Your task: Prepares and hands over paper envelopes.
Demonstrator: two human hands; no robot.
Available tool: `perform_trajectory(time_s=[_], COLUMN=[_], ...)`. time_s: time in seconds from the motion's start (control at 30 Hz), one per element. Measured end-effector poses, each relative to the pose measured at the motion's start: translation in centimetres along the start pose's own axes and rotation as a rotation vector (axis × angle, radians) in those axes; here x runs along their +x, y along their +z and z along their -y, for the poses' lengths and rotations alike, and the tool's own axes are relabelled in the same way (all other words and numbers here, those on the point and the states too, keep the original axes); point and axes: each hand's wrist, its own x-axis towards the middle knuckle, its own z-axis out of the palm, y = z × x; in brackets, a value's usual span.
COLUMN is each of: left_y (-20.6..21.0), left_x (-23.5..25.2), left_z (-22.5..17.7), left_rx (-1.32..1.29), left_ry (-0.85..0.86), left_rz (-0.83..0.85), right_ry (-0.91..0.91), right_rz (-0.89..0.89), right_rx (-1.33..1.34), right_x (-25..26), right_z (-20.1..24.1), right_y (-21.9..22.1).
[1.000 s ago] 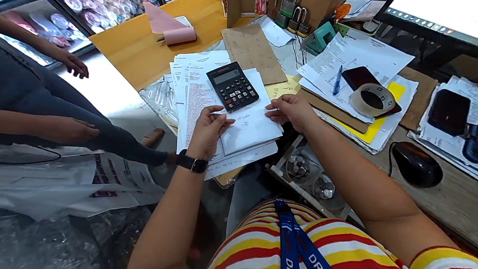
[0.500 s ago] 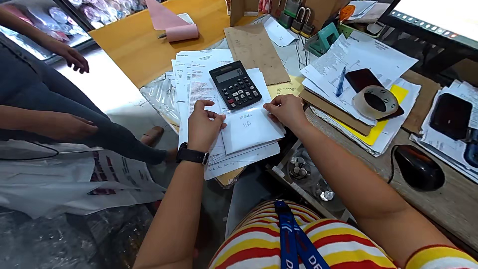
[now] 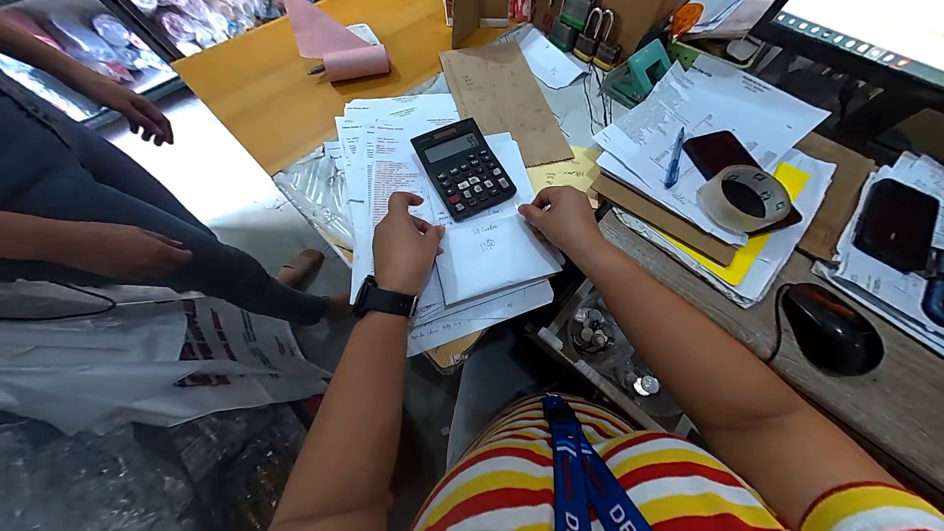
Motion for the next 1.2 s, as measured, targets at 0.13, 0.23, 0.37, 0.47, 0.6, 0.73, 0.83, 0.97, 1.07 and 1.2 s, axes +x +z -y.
perform_trajectory(time_s=[0.13,0.23,0.37,0.47,0.6,0.73,0.83,0.97,1.07,1.2], left_y=[0.1,0.3,0.4,0.3,0.2,0.3,0.6,0.6,0.6,0.6], left_x=[-0.3,-0.8,-0.8,-0.7,-0.6,-0.7,-0.9,-1.3,-1.4,-1.8], left_z=[-0.4,-0.8,-0.8,-0.6,-0.6,-0.4,0.2,1.0,1.8,3.0], left_rx=[0.146,0.248,0.273,0.269,0.268,0.254,0.227,0.159,0.098,-0.055], left_ry=[0.053,0.088,0.079,0.082,0.078,0.099,0.133,0.204,0.275,0.391], left_rz=[-0.020,-0.042,-0.036,-0.035,-0.026,-0.051,-0.090,-0.143,-0.185,-0.252], right_ry=[-0.058,-0.120,-0.094,-0.069,-0.051,-0.028,-0.059,-0.064,-0.107,-0.155], right_rz=[-0.004,0.004,0.045,0.053,0.023,-0.016,-0.058,-0.061,-0.044,0.011], right_rx=[-0.100,-0.219,-0.380,-0.428,-0.434,-0.339,-0.145,-0.035,-0.018,0.011], right_x=[-0.3,-0.3,-0.5,-0.5,-0.6,-0.5,-0.6,-1.2,-0.9,0.1], right_z=[0.4,0.6,1.3,1.7,1.7,0.5,-1.1,-1.0,-1.3,-1.8], right_y=[0.0,0.3,0.4,0.3,0.1,-1.0,-0.9,-1.4,-1.3,-0.7])
